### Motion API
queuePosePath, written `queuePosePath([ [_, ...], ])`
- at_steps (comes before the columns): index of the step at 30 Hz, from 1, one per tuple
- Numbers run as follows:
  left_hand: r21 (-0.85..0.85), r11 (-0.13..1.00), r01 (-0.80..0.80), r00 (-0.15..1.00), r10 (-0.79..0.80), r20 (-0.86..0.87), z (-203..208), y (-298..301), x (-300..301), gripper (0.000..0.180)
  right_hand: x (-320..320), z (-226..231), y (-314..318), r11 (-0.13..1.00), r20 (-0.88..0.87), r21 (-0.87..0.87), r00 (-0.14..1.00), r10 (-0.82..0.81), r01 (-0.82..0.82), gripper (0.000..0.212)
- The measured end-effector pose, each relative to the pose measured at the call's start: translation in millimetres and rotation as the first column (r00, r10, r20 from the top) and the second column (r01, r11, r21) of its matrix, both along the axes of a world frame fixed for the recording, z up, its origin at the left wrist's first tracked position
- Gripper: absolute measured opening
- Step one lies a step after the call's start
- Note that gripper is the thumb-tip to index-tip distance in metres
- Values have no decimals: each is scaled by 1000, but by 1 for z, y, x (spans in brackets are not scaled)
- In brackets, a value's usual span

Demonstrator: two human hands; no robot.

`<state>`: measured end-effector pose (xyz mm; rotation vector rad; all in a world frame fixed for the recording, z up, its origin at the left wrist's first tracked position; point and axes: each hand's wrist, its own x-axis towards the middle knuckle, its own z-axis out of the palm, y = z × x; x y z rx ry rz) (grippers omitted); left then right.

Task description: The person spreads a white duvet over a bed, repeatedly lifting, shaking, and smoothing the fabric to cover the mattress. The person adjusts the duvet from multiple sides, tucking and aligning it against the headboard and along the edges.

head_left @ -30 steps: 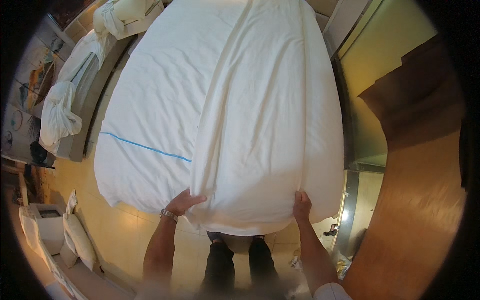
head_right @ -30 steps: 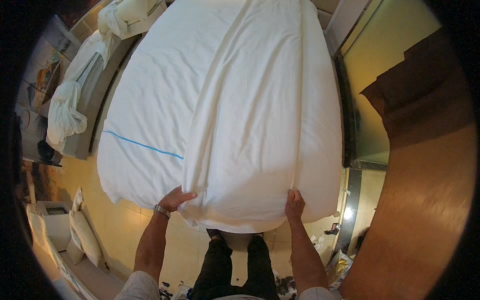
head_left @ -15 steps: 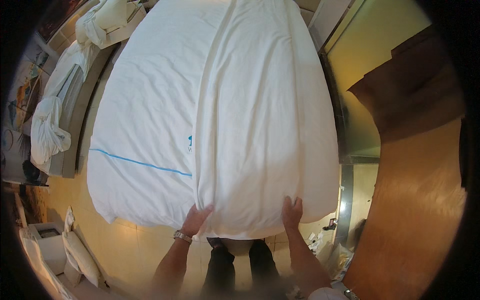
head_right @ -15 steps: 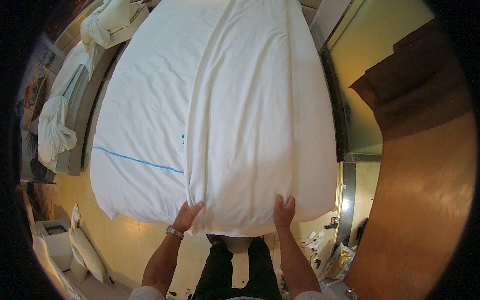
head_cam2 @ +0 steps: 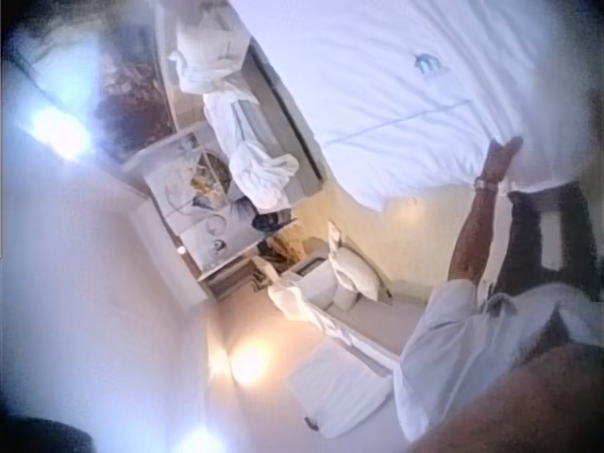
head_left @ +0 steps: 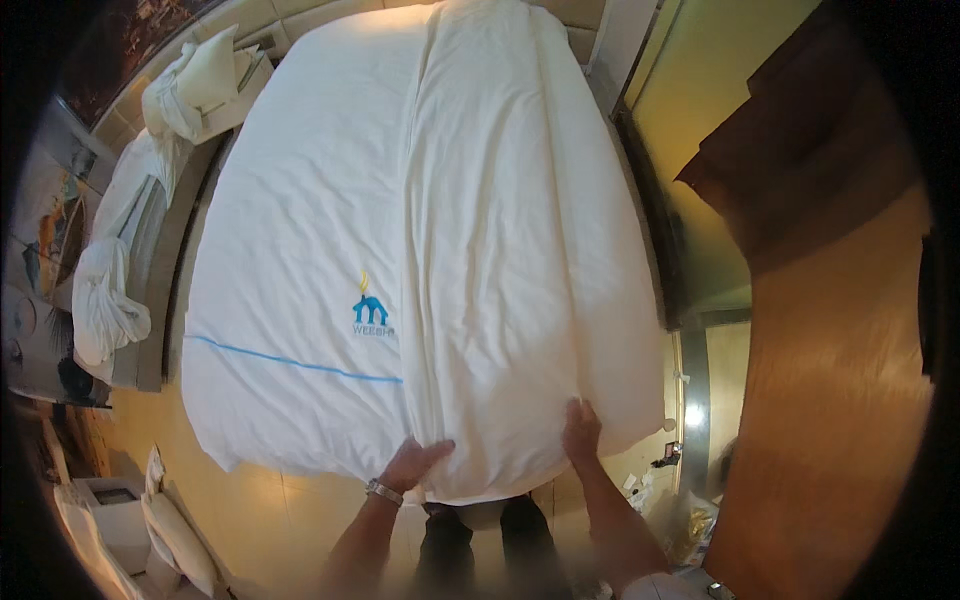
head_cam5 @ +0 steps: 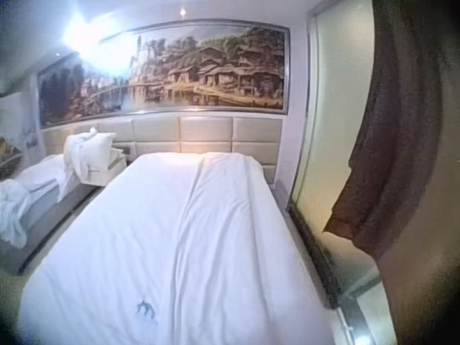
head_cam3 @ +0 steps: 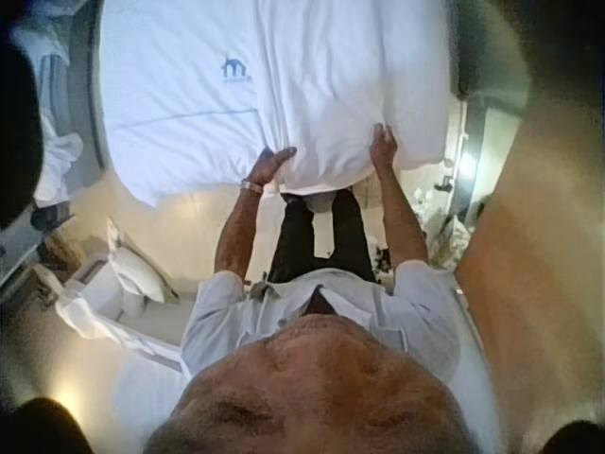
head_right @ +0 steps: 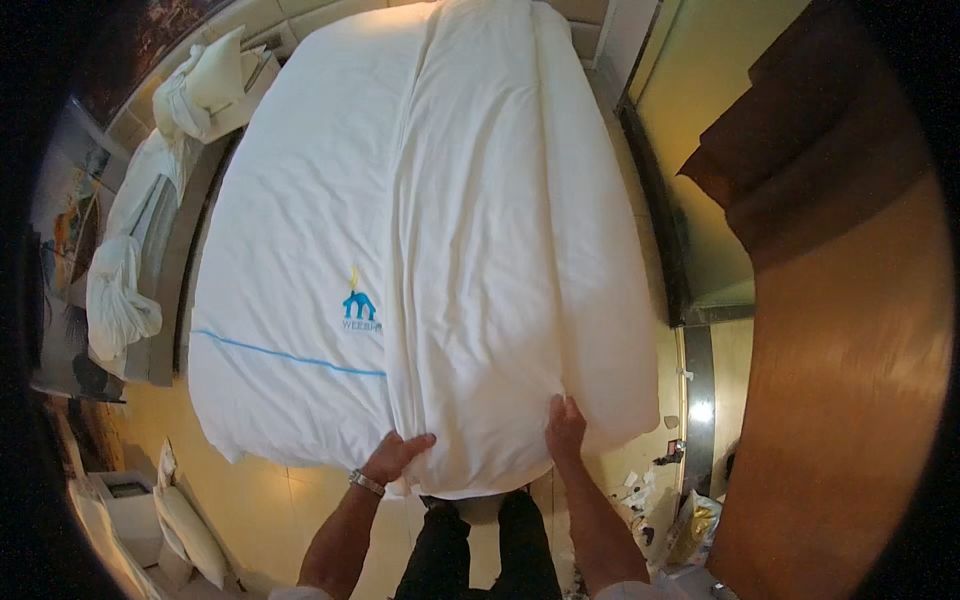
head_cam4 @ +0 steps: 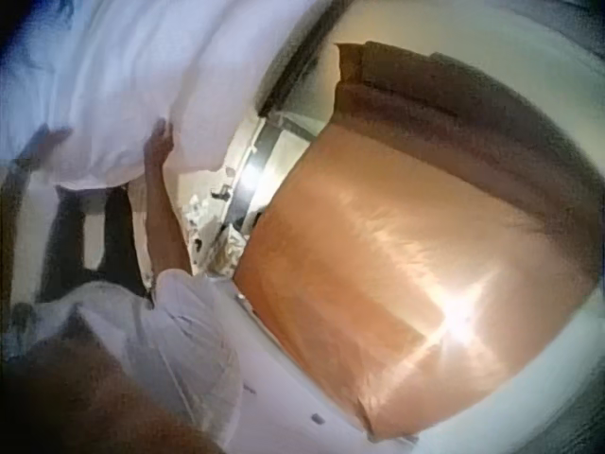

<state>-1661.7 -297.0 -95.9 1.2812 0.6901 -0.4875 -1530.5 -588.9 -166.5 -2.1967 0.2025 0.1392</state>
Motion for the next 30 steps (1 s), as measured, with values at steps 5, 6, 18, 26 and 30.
queuePosePath([
  [5,-7,996,83,996,-83,44,-22,-35,-8,43,13,25,-46,1000,-5,18,1000,19,-19,30],
  [6,-37,999,38,994,-34,100,-7,-48,-1,41,12,28,-51,1000,-3,10,1000,9,-9,31],
  [18,221,969,115,992,-121,16,-46,-29,-26,43,-2,-23,-58,994,-134,-93,990,41,-54,38],
  [26,295,938,182,980,-147,-136,-80,-13,-27,48,-4,-12,-49,923,-117,-344,983,142,-174,29],
  [30,255,962,94,994,-107,37,-46,-7,-32,44,26,33,6,923,268,-355,929,254,-150,39],
])
